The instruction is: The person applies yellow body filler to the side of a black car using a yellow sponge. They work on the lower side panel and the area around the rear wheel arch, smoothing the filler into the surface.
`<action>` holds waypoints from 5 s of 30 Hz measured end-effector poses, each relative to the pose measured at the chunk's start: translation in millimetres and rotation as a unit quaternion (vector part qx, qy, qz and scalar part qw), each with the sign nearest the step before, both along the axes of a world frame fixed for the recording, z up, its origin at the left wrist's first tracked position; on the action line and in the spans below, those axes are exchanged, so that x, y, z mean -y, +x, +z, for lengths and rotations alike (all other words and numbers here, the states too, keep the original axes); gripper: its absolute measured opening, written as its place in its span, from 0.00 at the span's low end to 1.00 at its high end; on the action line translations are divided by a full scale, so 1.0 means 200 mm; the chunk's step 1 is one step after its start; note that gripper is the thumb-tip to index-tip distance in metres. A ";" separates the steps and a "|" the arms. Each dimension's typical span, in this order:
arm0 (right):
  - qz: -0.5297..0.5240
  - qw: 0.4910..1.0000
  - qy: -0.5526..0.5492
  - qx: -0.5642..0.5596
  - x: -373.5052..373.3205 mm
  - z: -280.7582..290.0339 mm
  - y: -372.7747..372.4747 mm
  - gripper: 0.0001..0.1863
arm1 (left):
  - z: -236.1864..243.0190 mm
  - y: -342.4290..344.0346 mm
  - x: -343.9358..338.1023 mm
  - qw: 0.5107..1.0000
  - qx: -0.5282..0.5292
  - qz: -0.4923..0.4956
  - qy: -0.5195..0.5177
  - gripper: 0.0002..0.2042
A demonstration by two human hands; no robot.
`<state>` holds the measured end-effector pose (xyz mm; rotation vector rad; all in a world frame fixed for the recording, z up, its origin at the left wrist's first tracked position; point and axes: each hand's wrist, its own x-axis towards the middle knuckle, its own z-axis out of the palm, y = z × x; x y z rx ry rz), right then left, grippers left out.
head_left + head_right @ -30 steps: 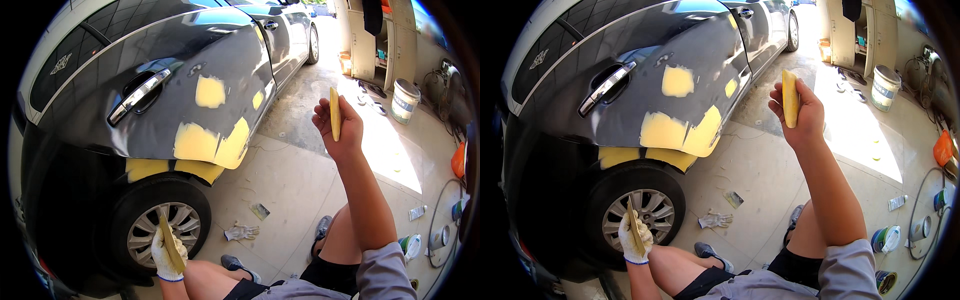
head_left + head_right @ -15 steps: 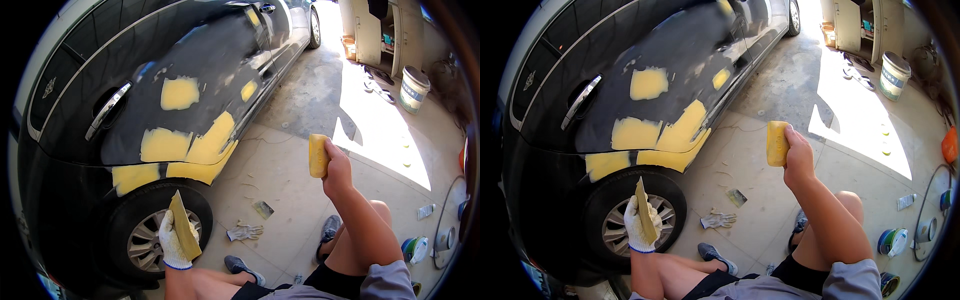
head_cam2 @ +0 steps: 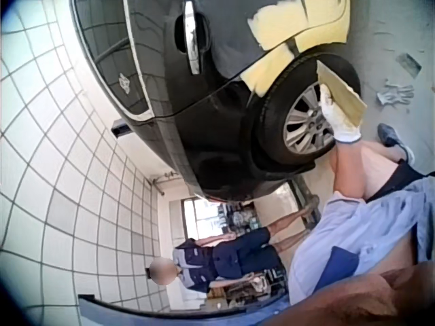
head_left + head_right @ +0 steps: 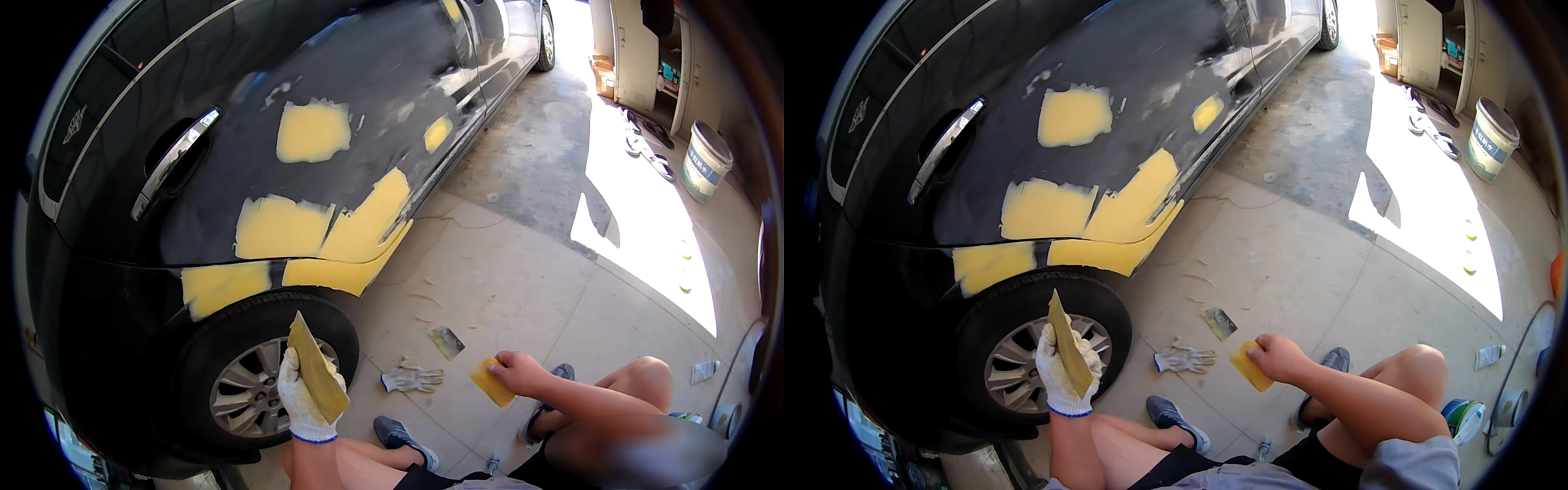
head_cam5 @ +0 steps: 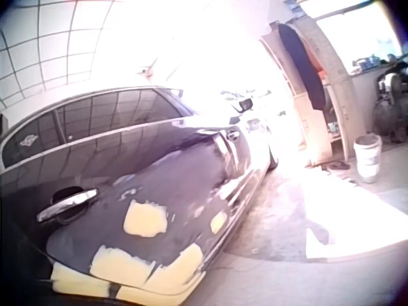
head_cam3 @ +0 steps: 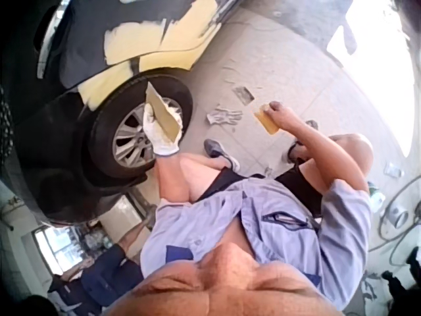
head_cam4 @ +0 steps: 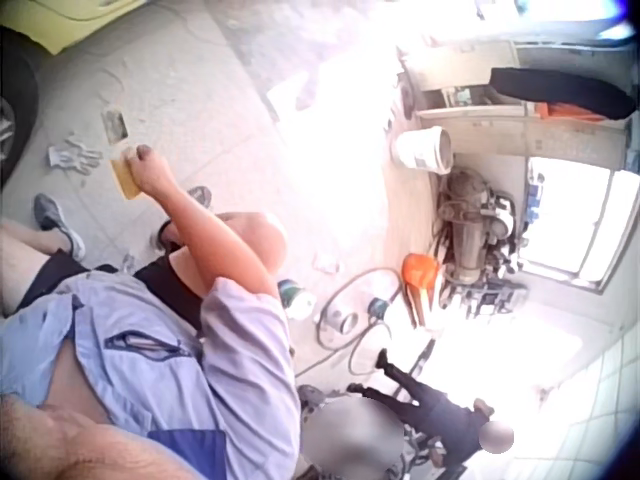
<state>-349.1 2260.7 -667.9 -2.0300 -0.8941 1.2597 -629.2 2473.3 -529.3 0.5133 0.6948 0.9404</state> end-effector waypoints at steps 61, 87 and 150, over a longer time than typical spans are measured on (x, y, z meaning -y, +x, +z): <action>0.328 0.881 0.173 0.293 -1.11 -1.45 -0.96 0.11 | -0.07 -0.42 -0.10 0.953 -0.165 0.223 -0.121 0.22; 0.225 0.885 0.293 0.285 -0.40 0.42 0.02 0.06 | -0.21 0.09 0.04 0.968 0.095 -0.211 -0.096 0.29; 0.081 0.993 0.019 -0.087 -0.37 0.10 -0.06 0.12 | -0.44 0.29 0.27 0.894 -0.069 -0.422 -0.133 0.27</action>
